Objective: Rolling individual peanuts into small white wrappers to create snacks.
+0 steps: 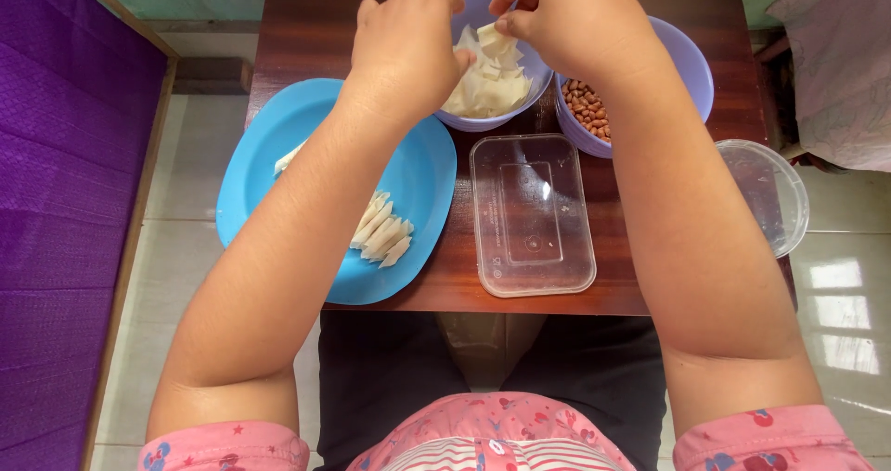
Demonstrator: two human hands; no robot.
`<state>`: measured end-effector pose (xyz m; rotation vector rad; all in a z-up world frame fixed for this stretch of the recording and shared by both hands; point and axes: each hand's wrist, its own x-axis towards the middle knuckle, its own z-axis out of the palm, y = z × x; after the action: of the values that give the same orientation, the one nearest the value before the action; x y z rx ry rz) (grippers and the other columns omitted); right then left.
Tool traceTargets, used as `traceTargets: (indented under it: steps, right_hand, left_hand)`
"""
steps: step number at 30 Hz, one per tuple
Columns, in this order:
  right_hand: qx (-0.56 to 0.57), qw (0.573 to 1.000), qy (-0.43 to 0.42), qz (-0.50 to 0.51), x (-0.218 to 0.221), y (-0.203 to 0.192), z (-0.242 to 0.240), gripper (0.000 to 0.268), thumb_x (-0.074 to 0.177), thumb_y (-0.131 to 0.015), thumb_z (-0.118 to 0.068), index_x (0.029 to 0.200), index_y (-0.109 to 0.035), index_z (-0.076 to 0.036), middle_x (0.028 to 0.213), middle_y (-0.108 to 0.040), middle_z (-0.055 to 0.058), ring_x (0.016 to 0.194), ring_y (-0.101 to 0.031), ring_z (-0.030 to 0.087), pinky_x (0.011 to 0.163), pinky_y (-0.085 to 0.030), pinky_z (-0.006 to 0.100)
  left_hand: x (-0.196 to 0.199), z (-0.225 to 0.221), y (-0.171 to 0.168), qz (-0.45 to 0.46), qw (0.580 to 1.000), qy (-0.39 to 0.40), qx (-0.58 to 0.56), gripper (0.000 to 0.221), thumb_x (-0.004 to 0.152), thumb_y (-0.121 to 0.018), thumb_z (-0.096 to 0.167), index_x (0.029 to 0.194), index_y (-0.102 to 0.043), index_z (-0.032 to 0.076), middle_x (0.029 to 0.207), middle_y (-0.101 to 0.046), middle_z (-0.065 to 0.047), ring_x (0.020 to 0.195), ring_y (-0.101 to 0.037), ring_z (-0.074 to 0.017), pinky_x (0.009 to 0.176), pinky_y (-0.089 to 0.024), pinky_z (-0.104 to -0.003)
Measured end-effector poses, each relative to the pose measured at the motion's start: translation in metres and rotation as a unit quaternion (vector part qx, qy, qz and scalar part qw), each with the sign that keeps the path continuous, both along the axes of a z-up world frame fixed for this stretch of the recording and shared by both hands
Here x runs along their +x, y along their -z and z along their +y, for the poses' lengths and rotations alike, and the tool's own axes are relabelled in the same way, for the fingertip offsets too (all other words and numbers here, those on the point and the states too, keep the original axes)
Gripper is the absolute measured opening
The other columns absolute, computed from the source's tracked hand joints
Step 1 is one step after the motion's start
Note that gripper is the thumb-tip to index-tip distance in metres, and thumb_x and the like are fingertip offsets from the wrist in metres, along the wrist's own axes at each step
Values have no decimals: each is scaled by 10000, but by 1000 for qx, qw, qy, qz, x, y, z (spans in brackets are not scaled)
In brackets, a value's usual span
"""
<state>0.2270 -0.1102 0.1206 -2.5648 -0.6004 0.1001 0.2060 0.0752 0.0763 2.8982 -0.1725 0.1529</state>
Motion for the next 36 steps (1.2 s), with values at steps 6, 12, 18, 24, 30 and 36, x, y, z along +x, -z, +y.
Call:
traceTargets:
  steps: [6, 12, 18, 24, 30, 36]
  right_hand:
    - [84, 996, -22, 24, -9, 0, -3, 155, 957, -664, -112, 1057, -770, -164, 886, -704, -6, 771, -630, 118, 695, -473, 303]
    - [155, 985, -37, 66, -9, 4, -7, 184, 995, -613, -104, 1065, -772, -167, 900, -730, -42, 723, -617, 63, 699, -507, 217]
    - [155, 985, -44, 67, -13, 3, -6, 272, 977, -541, -61, 1092, -763, -169, 793, -677, -36, 690, -596, 44, 663, -465, 236]
    - [166, 981, -29, 94, -8, 10, -5, 340, 960, -466, -44, 1144, -735, -142, 784, -696, -5, 768, -688, 48, 631, -521, 230]
    - [179, 979, -28, 91, -15, 8, -4, 259, 991, -518, -131, 1124, -740, -134, 855, -727, -17, 736, -672, 51, 655, -531, 230]
    - [221, 973, -31, 61, -17, 13, -7, 298, 890, -675, 4, 1160, -721, -114, 874, -732, -13, 764, -680, 62, 706, -542, 224]
  left_hand:
    - [-25, -7, -22, 37, 989, 42, -134, 587, 829, -819, 266, 1359, -599, 143, 1268, -643, -98, 1078, -620, -323, 834, -467, -498]
    - [-22, -1, -18, 31, 963, 51, -263, 259, 883, -765, 199, 1133, -743, 136, 933, -755, -2, 815, -685, -160, 675, -522, -335]
    - [-26, -1, -20, 25, 952, 34, -303, 133, 917, -750, 229, 1010, -813, 157, 833, -769, 39, 740, -660, -83, 640, -496, -283]
    - [-25, 2, -22, 19, 952, 10, -307, 210, 954, -677, 302, 968, -832, 160, 803, -756, 41, 708, -610, -77, 598, -461, -292]
    - [-28, 1, -23, 42, 955, -7, -292, 259, 988, -612, 304, 858, -787, 162, 763, -694, 52, 681, -546, -93, 603, -430, -308]
    - [-29, 0, -26, 62, 950, -3, -307, 267, 983, -568, 282, 841, -768, 178, 752, -697, 64, 712, -586, -70, 649, -463, -285]
